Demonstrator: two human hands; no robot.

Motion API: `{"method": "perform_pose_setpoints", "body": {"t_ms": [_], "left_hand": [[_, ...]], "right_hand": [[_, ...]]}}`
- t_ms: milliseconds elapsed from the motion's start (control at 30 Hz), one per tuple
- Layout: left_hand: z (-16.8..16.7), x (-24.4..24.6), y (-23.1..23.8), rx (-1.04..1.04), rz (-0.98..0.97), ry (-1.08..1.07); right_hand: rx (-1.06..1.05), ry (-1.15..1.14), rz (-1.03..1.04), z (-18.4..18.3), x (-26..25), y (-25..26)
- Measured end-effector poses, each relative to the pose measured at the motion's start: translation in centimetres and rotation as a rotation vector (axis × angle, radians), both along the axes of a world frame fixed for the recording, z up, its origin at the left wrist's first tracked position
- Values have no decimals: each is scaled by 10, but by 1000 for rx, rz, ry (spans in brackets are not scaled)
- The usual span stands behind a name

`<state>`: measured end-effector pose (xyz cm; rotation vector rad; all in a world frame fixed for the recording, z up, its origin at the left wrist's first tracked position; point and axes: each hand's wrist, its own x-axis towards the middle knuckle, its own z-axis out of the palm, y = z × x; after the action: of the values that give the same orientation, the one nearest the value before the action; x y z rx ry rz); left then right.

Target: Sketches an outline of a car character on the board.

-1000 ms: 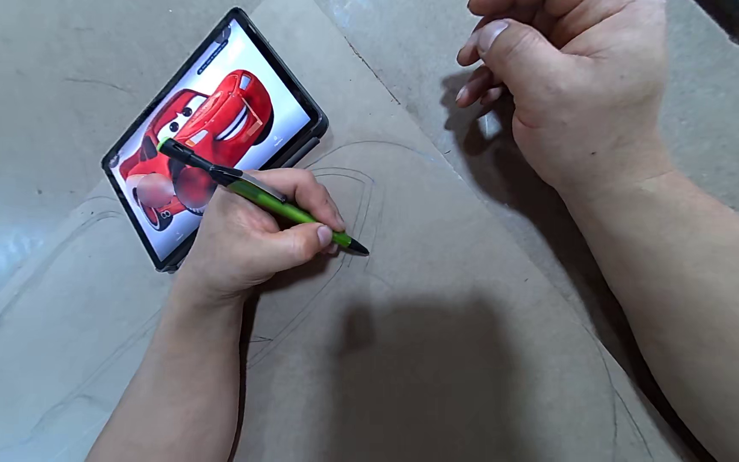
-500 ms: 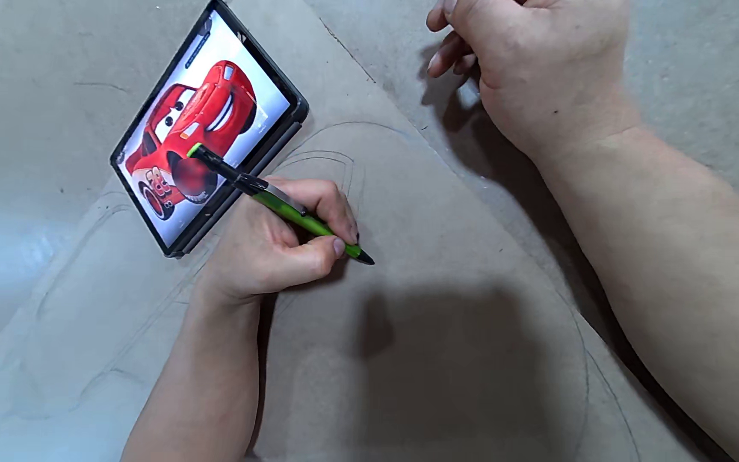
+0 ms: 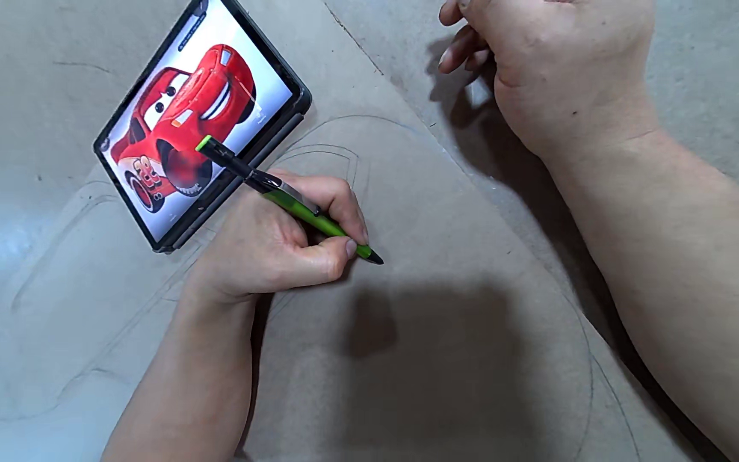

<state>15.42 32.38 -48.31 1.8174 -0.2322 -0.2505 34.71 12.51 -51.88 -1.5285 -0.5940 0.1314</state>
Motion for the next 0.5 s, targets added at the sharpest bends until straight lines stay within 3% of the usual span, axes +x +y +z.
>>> {"method": "perform_pose_setpoints", "body": {"t_ms": [333, 500], "left_hand": [[1, 1, 0, 2, -3, 22], [-2, -1, -5, -49, 130, -12]], "right_hand": [[-31, -15, -19, 0, -1, 0], [-83, -28, -40, 3, -2, -1]]}}
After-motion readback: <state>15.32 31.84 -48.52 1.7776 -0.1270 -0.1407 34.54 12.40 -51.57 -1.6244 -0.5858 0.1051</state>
